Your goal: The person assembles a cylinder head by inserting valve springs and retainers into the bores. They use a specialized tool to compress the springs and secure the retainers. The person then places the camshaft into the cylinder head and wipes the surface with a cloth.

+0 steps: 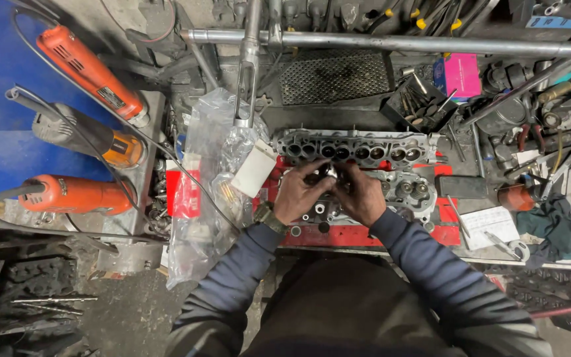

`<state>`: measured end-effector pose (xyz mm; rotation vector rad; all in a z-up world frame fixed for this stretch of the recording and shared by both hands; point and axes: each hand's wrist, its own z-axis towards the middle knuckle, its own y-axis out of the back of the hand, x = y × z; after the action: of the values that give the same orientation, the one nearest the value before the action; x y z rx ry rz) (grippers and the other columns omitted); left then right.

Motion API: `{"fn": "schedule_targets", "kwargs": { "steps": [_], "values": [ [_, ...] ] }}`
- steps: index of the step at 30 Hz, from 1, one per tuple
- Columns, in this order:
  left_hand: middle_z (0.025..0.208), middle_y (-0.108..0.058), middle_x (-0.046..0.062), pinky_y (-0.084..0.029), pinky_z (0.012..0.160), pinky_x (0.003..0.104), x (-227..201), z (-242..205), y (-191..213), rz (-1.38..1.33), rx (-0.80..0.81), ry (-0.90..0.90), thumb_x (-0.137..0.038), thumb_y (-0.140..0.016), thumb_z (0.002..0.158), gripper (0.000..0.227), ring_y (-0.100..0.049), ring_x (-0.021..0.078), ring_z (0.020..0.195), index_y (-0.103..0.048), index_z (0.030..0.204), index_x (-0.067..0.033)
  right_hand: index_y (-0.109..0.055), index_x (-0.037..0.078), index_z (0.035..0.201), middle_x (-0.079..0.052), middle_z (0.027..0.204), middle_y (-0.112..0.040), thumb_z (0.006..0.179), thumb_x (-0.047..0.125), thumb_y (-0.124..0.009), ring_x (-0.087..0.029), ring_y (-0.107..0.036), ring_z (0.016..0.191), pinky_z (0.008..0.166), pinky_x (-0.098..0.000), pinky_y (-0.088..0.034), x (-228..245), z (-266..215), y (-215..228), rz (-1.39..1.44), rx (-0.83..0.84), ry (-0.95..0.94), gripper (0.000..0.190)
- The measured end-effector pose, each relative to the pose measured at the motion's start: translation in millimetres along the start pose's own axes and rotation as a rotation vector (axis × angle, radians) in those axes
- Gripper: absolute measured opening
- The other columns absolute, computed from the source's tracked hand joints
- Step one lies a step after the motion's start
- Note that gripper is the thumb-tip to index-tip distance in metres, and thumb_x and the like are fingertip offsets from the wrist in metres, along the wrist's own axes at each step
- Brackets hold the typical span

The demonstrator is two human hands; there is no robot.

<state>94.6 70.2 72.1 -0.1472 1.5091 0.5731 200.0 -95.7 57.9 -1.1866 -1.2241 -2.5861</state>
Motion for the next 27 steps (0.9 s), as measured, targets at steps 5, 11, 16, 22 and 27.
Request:
{"fn": "schedule_targets", "kwargs": {
  "steps": [5, 11, 16, 22, 27],
  "values": [
    [0.092, -0.077, 0.012, -0.065, 0.075, 0.032, -19, -8, 5, -0.489, 0.046, 0.238, -0.023, -0.082, 0.097, 0.039, -0.072, 0.0154, 0.091, -0.074, 0.132, -0.0067, -0.069, 0.014, 0.128, -0.009, 0.083, -0.076, 0.088, 0.032, -0.085, -0.031, -0.075, 0.070, 0.061, -0.0422, -0.060, 2, 2, 14, 0.039, -0.028, 0.093, 0.046],
    [0.102, -0.075, 0.018, -0.070, 0.065, 0.039, 6, -13, -4, -0.803, 0.055, 0.352, -0.002, -0.091, 0.083, 0.042, -0.077, 0.0272, 0.090, -0.075, 0.122, 0.0005, -0.067, 0.009, 0.134, -0.012, 0.088, -0.075, 0.092, 0.028, -0.078, -0.036, -0.075, 0.072, 0.059, -0.0464, -0.059, 24, 4, 35, 0.163, 0.042, 0.180, 0.047],
    [0.104, -0.072, 0.014, -0.068, 0.063, 0.036, 2, -17, -10, -0.936, 0.089, 0.234, 0.007, -0.091, 0.077, 0.048, -0.074, 0.0240, 0.089, -0.070, 0.119, -0.0014, -0.069, 0.005, 0.137, -0.014, 0.100, -0.073, 0.095, 0.022, -0.077, -0.039, -0.075, 0.081, 0.062, -0.0439, -0.060, 33, 3, 41, 0.199, 0.001, 0.219, 0.047],
    [0.117, -0.074, 0.014, -0.066, 0.073, 0.033, -27, -25, -8, -0.796, -0.003, 0.061, 0.003, -0.088, 0.086, 0.048, -0.075, 0.0221, 0.095, -0.066, 0.130, -0.0027, -0.070, 0.001, 0.133, -0.017, 0.099, -0.071, 0.088, 0.029, -0.089, -0.040, -0.075, 0.077, 0.058, -0.0444, -0.062, 45, 6, 44, 0.177, -0.060, 0.142, 0.056],
    [0.123, -0.076, 0.010, -0.065, 0.094, 0.039, -26, -27, 3, -0.570, 0.037, -0.023, -0.008, -0.086, 0.092, 0.048, -0.073, 0.0198, 0.112, -0.069, 0.136, -0.0033, -0.070, 0.003, 0.127, -0.013, 0.093, -0.068, 0.095, 0.029, -0.080, -0.035, -0.075, 0.072, 0.053, -0.0423, -0.061, 52, 9, 46, 0.200, -0.037, 0.195, 0.042]
  ]
}}
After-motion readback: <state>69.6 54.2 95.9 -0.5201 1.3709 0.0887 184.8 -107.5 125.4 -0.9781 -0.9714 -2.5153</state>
